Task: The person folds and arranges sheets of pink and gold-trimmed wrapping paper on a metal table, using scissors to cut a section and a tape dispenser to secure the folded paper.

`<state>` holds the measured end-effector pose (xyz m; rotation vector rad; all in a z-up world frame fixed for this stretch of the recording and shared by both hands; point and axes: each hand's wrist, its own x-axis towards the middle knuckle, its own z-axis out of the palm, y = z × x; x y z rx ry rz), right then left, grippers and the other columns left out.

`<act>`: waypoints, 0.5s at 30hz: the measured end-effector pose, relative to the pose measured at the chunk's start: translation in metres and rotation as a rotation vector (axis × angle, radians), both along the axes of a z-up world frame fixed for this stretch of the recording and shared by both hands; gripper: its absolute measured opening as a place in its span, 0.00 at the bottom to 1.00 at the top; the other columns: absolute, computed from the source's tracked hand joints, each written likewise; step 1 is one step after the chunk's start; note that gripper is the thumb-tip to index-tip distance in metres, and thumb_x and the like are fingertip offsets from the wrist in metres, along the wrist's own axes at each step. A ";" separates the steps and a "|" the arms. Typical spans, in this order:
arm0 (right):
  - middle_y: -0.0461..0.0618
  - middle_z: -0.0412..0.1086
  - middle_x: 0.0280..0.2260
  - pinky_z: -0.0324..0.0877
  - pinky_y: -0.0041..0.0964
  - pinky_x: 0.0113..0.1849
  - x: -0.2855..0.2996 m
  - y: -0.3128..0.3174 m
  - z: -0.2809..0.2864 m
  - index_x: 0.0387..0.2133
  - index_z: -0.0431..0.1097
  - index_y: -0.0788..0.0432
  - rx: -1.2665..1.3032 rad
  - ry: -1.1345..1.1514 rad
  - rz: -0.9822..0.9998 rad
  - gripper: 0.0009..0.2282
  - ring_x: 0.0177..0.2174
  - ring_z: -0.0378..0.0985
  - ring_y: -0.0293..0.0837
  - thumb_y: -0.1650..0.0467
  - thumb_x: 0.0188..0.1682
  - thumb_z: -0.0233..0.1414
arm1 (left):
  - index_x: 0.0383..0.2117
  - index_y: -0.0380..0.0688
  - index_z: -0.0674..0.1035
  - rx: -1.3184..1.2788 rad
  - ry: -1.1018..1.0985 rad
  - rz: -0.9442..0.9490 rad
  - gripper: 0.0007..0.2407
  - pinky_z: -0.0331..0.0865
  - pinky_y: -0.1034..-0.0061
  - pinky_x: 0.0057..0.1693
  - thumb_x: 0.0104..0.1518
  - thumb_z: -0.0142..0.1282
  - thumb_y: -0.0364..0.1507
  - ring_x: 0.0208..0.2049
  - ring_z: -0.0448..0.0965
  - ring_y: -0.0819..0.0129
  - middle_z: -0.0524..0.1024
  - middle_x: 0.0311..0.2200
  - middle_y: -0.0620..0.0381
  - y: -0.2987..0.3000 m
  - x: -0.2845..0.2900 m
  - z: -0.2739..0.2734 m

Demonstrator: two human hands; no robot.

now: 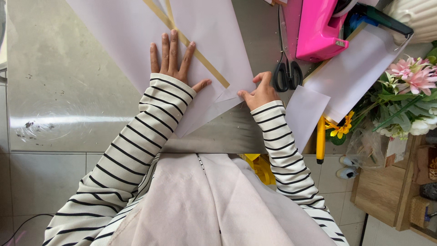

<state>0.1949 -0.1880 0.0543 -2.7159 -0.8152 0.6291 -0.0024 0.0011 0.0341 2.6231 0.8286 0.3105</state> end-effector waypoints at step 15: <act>0.47 0.73 0.51 0.60 0.49 0.59 -0.087 -0.041 -0.012 0.56 0.72 0.56 0.354 -0.747 0.383 0.23 0.49 0.73 0.48 0.74 0.44 0.46 | 0.75 0.52 0.53 0.014 0.032 -0.001 0.43 0.30 0.40 0.73 0.57 0.45 0.65 0.74 0.36 0.40 0.37 0.72 0.38 -0.001 -0.002 -0.004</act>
